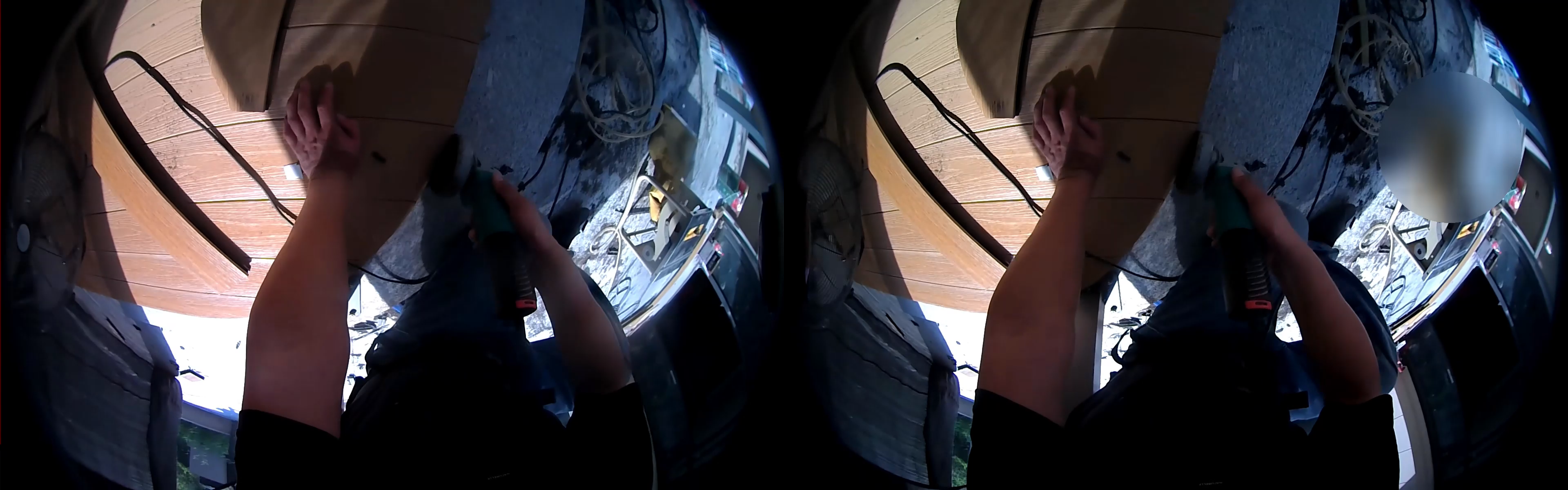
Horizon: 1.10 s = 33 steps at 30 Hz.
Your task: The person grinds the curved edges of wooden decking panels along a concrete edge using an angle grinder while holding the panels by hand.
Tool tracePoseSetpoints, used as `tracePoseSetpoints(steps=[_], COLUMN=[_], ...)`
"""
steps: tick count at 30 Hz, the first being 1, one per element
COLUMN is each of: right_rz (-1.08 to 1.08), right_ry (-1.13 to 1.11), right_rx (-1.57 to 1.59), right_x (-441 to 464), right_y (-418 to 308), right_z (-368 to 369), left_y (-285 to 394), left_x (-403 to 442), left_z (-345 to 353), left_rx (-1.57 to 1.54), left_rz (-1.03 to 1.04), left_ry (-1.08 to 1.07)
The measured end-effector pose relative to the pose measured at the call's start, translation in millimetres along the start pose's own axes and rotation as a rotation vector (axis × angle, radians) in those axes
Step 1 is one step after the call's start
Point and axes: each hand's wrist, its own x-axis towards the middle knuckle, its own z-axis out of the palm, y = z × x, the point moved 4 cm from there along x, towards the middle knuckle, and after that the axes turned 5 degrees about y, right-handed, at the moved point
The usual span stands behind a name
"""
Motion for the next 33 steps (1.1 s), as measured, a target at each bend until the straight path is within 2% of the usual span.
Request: tracePoseSetpoints(steps=[7,12,18,26,27,28,29,30,31,33], right_rz=[0.08,0.108,0.113,-0.18,-0.263,-0.256,-0.35,-0.309,-0.333,-0.492], right_ry=[-0.028,0.009,-0.101,0.088,0.069,-0.01,0.124,0.106,0.138,0.338], right_rx=[0.083,0.088,0.193,0.536,0.581,0.669,0.636,0.737,0.701,0.614], right_x=[2.1,-5.2,-13.6,-118.9,-118.0,-130.4,-162.1,-172.8,-183.9,-215.4], right_y=[24.8,42.7,69.1,74.5,90.0,98.3,102.0,115.2,126.6,143.2], right_z=[7.3,11.8,2.7,-106.1,-133.8,-152.5,-164.0,-191.0,-216.4,-248.4], left_y=[-0.5,4.7,9.0,8.7,5.0,1.3,-2.1,-1.1,-3.4,-3.7], left_x=[-0.7,-0.7,0.4,-4.6,-4.9,-5.4,-6.3,-6.8,-8.6,-8.4], left_z=[2.6,-2.1,-4.6,-6.4,-3.7,1.7,4.0,1.9,1.2,6.3], left_rx=[0.019,0.014,-0.002,-0.001,-0.002,0.001,0.009,0.006,0.013,0.039], left_rz=[0.031,0.012,0.028,0.015,-0.001,0.012,0.022,0.036,0.019,0.022], left_ry=[0.055,0.019,0.057,0.109,0.138,0.133,0.126,0.161,0.183,0.161])
